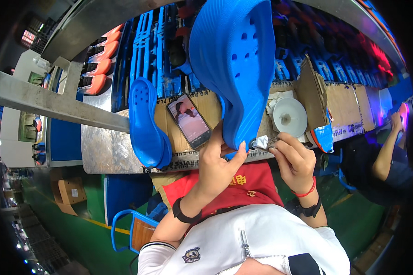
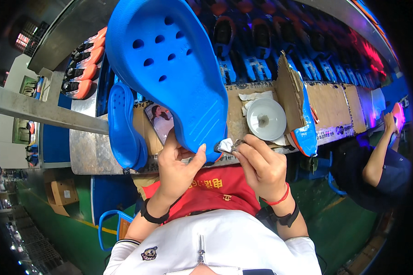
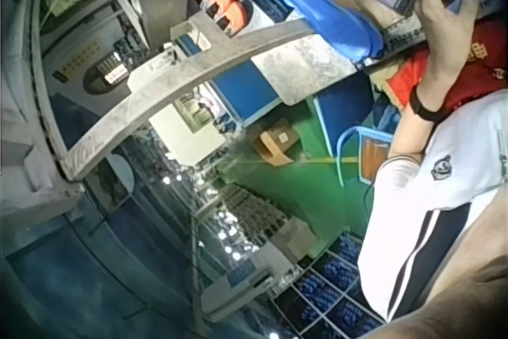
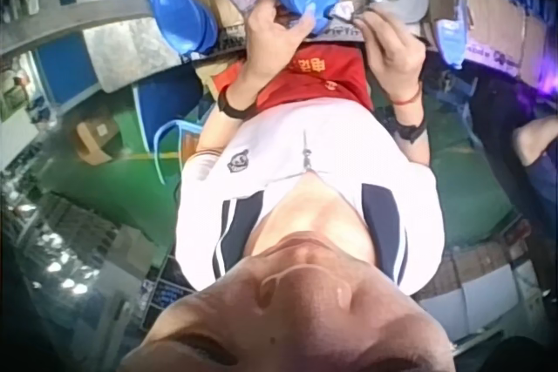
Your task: Applying adhesive to the bottom of blue shoe insoles using a small tool.
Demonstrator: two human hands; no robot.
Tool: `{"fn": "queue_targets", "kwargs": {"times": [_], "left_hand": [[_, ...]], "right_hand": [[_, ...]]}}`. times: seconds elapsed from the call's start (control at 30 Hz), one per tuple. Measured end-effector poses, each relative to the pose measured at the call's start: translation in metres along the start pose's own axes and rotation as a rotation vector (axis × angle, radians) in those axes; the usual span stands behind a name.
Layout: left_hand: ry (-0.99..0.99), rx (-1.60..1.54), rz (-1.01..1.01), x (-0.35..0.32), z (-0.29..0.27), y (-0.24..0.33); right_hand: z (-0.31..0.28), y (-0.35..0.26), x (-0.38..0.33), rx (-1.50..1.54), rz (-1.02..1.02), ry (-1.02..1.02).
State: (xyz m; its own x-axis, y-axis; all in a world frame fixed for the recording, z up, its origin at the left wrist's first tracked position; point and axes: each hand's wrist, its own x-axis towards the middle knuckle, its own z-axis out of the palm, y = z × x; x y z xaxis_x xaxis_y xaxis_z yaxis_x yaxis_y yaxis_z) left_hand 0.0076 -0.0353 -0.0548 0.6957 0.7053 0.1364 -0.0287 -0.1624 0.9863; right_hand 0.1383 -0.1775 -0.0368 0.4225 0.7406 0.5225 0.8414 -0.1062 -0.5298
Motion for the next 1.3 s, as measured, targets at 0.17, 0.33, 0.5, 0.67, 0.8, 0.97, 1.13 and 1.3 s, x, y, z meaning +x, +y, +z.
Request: {"fn": "queue_targets", "kwargs": {"times": [0.17, 0.33, 0.5, 0.67, 0.8, 0.97, 1.13, 1.3], "left_hand": [[-0.011, 0.019, 0.056, -0.001, 0.001, -0.005], [-0.008, 0.058, 0.047, -0.003, -0.001, -0.003], [-0.038, 0.088, 0.006, 0.002, -0.009, 0.003], [0.029, 0.025, 0.106, 0.004, -0.028, 0.019], [0.093, -0.073, 0.209, 0.0, -0.051, 0.036], [0.072, -0.094, 0.292, 0.025, -0.085, 0.095], [-0.057, -0.31, 0.108, 0.102, -0.089, 0.162], [-0.2, -0.919, -0.002, 0.244, -0.144, 0.206]], "right_hand": [[0.003, 0.0, -0.001, 0.006, -0.028, -0.018], [0.004, 0.001, 0.0, -0.025, -0.01, 0.013], [-0.002, 0.006, 0.002, -0.023, 0.068, 0.1], [-0.012, 0.009, 0.001, -0.003, 0.121, 0.145], [-0.014, 0.01, -0.009, -0.002, 0.144, 0.145], [-0.011, 0.008, -0.011, 0.042, 0.135, 0.176], [-0.017, 0.007, -0.017, 0.031, 0.137, 0.217], [-0.013, 0.003, -0.005, 0.073, 0.091, 0.185]]}}
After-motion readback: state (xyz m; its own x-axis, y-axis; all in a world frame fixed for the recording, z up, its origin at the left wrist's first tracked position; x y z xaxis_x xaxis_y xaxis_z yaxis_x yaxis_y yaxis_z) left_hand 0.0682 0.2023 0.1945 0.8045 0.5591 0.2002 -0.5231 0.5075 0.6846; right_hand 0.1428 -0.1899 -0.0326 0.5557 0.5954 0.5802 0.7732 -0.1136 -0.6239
